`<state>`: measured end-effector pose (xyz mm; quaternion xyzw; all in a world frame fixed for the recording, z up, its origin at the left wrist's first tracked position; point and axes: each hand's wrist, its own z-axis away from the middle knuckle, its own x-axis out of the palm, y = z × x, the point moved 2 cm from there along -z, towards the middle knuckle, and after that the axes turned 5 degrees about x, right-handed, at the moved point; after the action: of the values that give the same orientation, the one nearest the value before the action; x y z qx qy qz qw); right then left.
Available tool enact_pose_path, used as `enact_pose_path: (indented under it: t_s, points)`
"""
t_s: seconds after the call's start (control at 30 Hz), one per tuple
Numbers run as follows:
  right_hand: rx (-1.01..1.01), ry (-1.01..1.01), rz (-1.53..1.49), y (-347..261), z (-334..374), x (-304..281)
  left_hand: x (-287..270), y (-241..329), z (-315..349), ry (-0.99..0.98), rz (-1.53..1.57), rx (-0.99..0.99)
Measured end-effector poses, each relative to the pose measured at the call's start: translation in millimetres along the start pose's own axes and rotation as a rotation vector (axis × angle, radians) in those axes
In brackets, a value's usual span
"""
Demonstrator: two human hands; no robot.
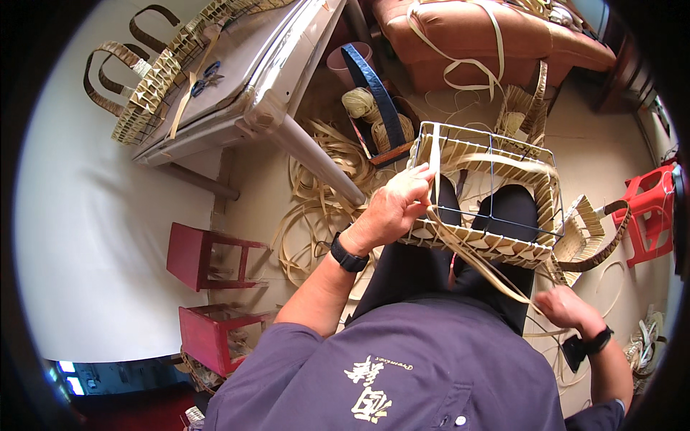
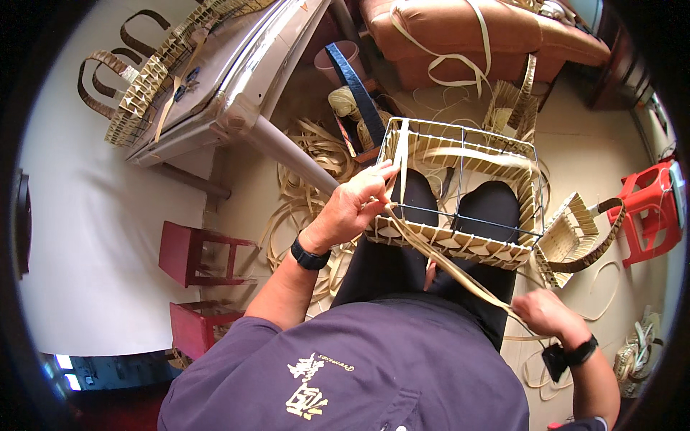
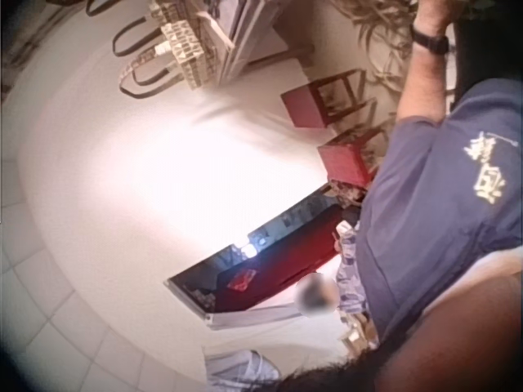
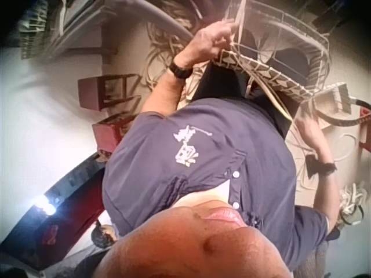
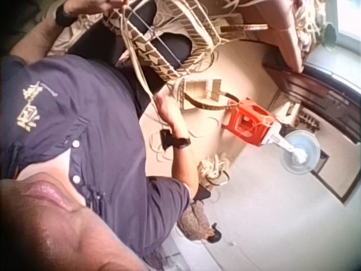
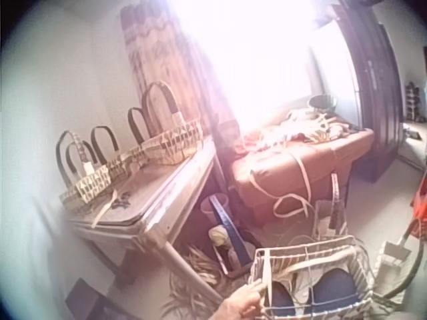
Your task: The person weaves a basket by hand, threading strips of bamboo through the frame and securing them by tucking the ends into the weave.
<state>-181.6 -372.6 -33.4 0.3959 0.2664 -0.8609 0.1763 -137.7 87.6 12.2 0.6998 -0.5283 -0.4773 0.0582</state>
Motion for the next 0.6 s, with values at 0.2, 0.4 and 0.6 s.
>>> enact_pose_path:
  t_s: [0.2, 0.4, 0.6]
  points:
    - [0.176, -0.225, 0.155, 47, 39, 32, 5, 2, -3, -0.012, -0.008, -0.001]
    - [-0.011, 0.037, -0.212, -28, -7, -39, 5, 0, -3, -0.031, 0.006, -0.071]
    - [-0.155, -0.133, -0.766, -138, -140, -64, 0, -2, -1, -0.020, 0.005, -0.089]
